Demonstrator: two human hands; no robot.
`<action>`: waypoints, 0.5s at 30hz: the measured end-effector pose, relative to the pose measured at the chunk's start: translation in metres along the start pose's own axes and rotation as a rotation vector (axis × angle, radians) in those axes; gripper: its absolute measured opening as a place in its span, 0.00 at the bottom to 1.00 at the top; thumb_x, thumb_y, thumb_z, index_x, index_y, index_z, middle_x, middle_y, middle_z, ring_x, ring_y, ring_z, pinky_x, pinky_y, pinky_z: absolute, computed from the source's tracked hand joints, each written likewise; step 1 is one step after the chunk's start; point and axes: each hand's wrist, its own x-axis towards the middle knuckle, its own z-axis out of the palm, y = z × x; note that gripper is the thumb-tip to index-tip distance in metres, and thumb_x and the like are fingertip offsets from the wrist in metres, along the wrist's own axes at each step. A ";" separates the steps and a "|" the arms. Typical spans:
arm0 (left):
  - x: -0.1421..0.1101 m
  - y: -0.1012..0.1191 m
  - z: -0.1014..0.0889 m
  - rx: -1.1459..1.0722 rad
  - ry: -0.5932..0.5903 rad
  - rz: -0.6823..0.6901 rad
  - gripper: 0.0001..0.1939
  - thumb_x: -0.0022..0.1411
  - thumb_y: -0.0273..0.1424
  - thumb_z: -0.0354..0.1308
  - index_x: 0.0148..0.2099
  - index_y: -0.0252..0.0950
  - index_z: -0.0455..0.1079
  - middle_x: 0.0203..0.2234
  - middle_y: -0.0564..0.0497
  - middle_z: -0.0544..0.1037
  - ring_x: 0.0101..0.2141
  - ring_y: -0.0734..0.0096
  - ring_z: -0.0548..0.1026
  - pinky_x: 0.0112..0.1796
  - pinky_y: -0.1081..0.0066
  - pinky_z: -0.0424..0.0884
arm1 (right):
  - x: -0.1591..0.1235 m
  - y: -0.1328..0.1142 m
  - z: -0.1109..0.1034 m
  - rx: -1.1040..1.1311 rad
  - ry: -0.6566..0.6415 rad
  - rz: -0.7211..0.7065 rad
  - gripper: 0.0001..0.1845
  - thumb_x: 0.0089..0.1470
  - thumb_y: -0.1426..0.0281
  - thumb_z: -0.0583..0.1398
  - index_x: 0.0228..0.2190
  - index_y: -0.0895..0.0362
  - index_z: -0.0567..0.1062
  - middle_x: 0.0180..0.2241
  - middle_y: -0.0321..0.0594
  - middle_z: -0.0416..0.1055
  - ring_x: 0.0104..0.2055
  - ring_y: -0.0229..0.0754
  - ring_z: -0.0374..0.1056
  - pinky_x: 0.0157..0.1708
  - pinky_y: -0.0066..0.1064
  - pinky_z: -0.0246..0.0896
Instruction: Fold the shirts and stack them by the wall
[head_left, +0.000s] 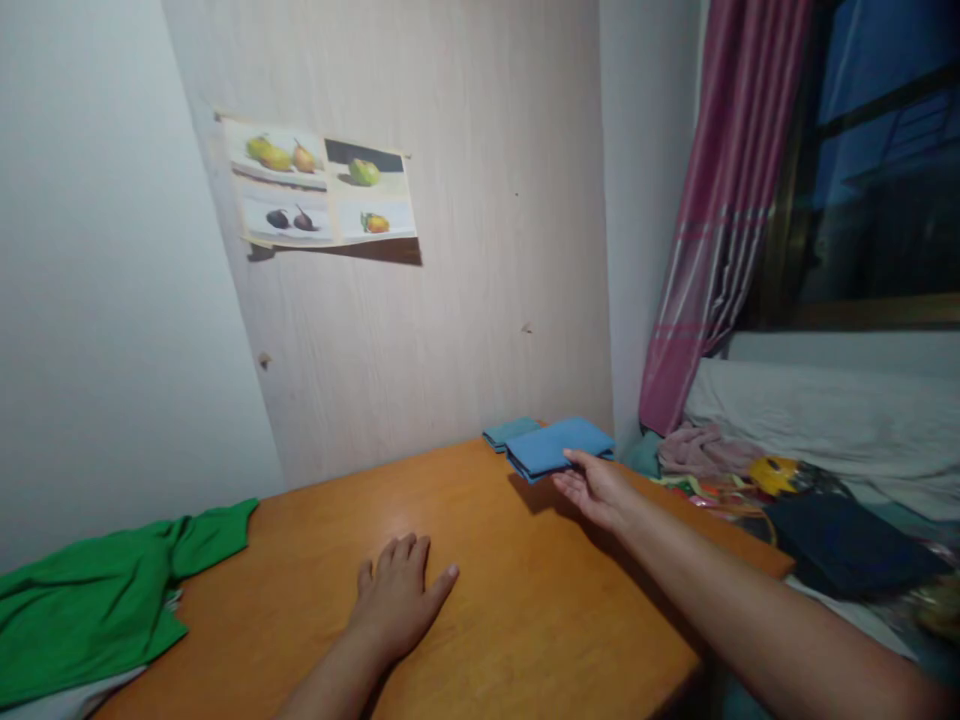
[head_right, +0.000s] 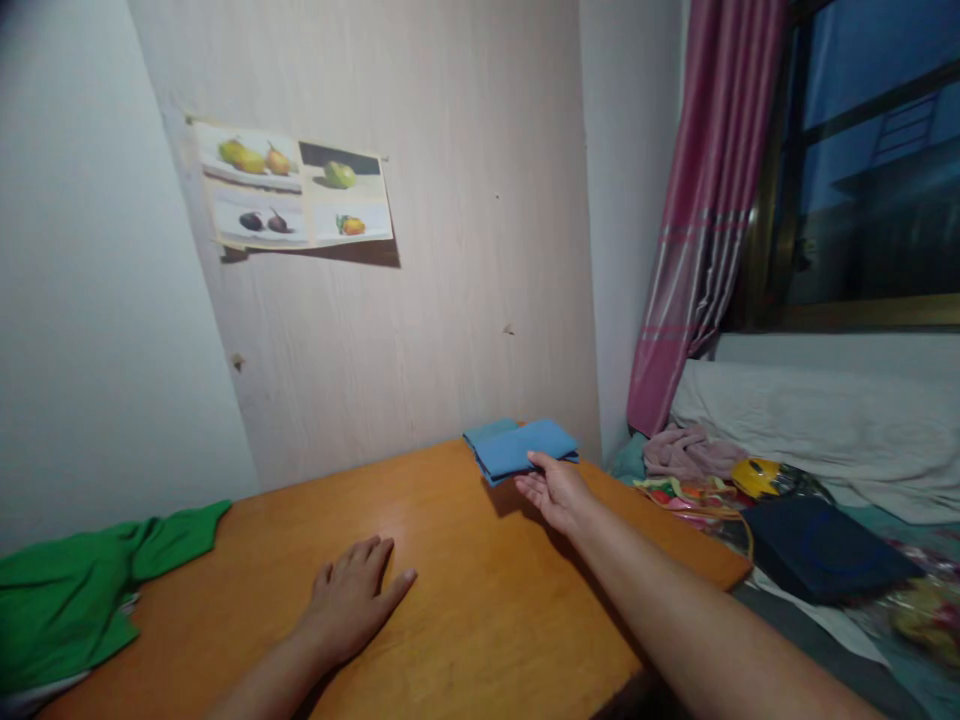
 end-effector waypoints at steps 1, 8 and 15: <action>0.000 0.001 0.000 0.009 0.001 0.002 0.43 0.63 0.60 0.37 0.67 0.38 0.60 0.67 0.38 0.58 0.67 0.43 0.52 0.61 0.38 0.47 | 0.013 -0.004 0.002 0.002 -0.003 -0.004 0.03 0.60 0.75 0.59 0.35 0.56 0.68 0.25 0.37 0.73 0.25 0.36 0.73 0.25 0.24 0.74; -0.005 0.002 -0.001 0.027 -0.017 -0.027 0.44 0.62 0.61 0.38 0.69 0.38 0.58 0.68 0.42 0.57 0.67 0.45 0.52 0.63 0.41 0.46 | 0.100 -0.007 0.023 -0.016 -0.034 0.018 0.04 0.62 0.73 0.59 0.34 0.57 0.68 0.24 0.37 0.72 0.24 0.36 0.73 0.23 0.23 0.73; -0.004 0.004 -0.003 0.044 -0.096 -0.065 0.45 0.61 0.62 0.38 0.70 0.38 0.55 0.69 0.44 0.54 0.68 0.46 0.50 0.64 0.42 0.43 | 0.164 0.001 0.042 -0.041 -0.023 0.041 0.04 0.63 0.72 0.58 0.34 0.58 0.68 0.26 0.39 0.72 0.25 0.35 0.73 0.25 0.22 0.73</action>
